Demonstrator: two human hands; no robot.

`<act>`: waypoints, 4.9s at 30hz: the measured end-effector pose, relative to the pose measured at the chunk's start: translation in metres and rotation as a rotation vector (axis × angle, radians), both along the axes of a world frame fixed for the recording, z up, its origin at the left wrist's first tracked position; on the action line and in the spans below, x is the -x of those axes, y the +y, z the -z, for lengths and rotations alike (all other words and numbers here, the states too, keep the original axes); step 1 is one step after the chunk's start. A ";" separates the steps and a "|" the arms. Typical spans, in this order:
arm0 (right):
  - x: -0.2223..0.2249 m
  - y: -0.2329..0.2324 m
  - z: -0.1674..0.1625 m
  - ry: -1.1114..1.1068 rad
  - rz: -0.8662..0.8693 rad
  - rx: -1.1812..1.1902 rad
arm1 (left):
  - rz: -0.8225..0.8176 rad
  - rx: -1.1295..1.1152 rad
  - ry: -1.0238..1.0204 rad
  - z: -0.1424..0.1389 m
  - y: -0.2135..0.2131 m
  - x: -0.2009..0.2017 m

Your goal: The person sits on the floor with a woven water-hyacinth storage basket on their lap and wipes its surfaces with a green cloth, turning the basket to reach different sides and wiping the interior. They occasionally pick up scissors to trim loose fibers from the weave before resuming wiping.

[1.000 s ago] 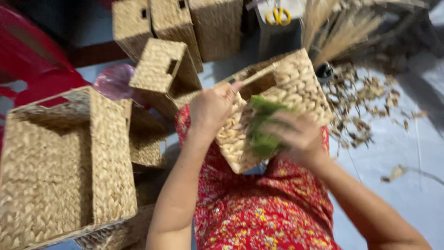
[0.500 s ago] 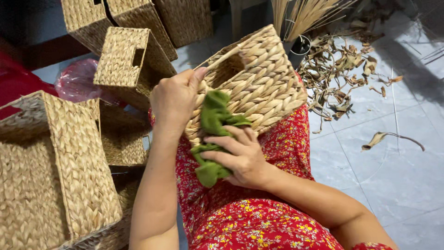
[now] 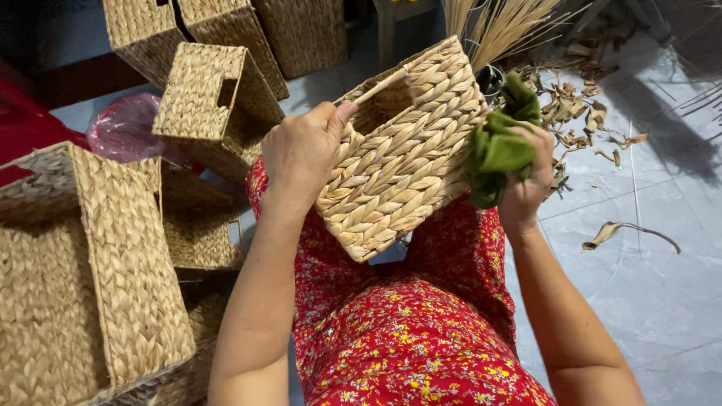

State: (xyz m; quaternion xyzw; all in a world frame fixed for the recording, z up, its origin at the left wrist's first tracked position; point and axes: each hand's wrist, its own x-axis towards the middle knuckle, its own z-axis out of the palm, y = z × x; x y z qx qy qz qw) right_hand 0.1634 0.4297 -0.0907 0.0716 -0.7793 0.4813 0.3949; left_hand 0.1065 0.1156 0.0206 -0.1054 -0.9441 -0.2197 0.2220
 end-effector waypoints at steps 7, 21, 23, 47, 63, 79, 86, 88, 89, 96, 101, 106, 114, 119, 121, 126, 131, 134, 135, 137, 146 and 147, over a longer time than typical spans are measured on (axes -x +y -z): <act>0.015 -0.001 0.033 -0.066 -0.346 0.984 | 0.115 -0.023 -0.121 -0.016 0.040 0.026; 0.067 0.041 0.054 -0.301 -0.290 1.125 | 0.133 -0.977 -0.337 -0.045 -0.087 -0.016; 0.084 0.048 0.040 -0.276 -0.294 1.122 | 0.221 -1.116 -0.244 -0.027 -0.116 -0.010; 0.192 0.047 0.113 -0.346 -0.214 0.846 | 0.402 -1.583 -0.112 0.181 -0.146 0.135; 0.184 -0.210 0.039 -0.088 -0.331 -0.164 | 0.366 -1.300 -0.175 0.181 -0.145 0.144; 0.227 -0.129 0.058 0.000 -0.042 -0.724 | 0.279 -1.267 -0.117 0.187 -0.149 0.144; 0.212 -0.054 0.058 -0.171 0.230 -0.612 | 0.266 -1.278 -0.119 0.183 -0.145 0.145; 0.218 -0.080 0.068 -0.159 0.256 -0.590 | 0.265 -1.285 -0.109 0.182 -0.144 0.145; 0.219 -0.099 0.071 -0.125 0.119 -0.463 | 0.273 -1.281 -0.098 0.182 -0.144 0.145; 0.172 -0.263 0.037 0.012 -0.207 -0.612 | 0.301 -1.378 -0.178 0.187 -0.144 0.145; 0.184 -0.271 0.029 0.065 -0.495 -0.736 | 0.323 -1.504 -0.196 0.192 -0.145 0.150; 0.222 -0.182 0.056 0.148 -0.212 -0.774 | 0.286 -1.372 -0.156 0.191 -0.144 0.148; 0.214 -0.034 0.064 -0.217 0.240 -0.456 | 0.255 -1.256 -0.086 0.190 -0.143 0.152; 0.186 -0.099 0.095 -0.258 0.102 -0.510 | 0.254 -1.314 -0.097 0.193 -0.143 0.151; 0.172 -0.148 0.105 -0.227 0.016 -0.512 | 0.247 -1.321 -0.122 0.194 -0.144 0.150; 0.127 -0.238 0.080 -0.183 -0.357 -0.613 | 0.248 -1.343 -0.103 0.194 -0.144 0.150; 0.110 -0.262 0.057 -0.114 -0.533 -0.799 | 0.272 -1.294 -0.112 0.192 -0.143 0.151; 0.123 -0.226 0.069 -0.011 -0.480 -0.831 | 0.277 -1.353 -0.128 0.190 -0.141 0.149; 0.128 -0.207 0.075 0.012 -0.425 -0.839 | 0.280 -1.381 -0.133 0.190 -0.140 0.148; 0.138 -0.174 0.088 0.077 -0.365 -0.788 | 0.290 -1.394 -0.141 0.188 -0.139 0.147; 0.146 -0.060 0.078 -0.279 0.262 -0.605 | 0.294 -1.435 -0.151 0.183 -0.142 0.144; 0.147 -0.057 0.075 -0.318 0.295 -0.546 | 0.298 -1.432 -0.152 0.183 -0.142 0.144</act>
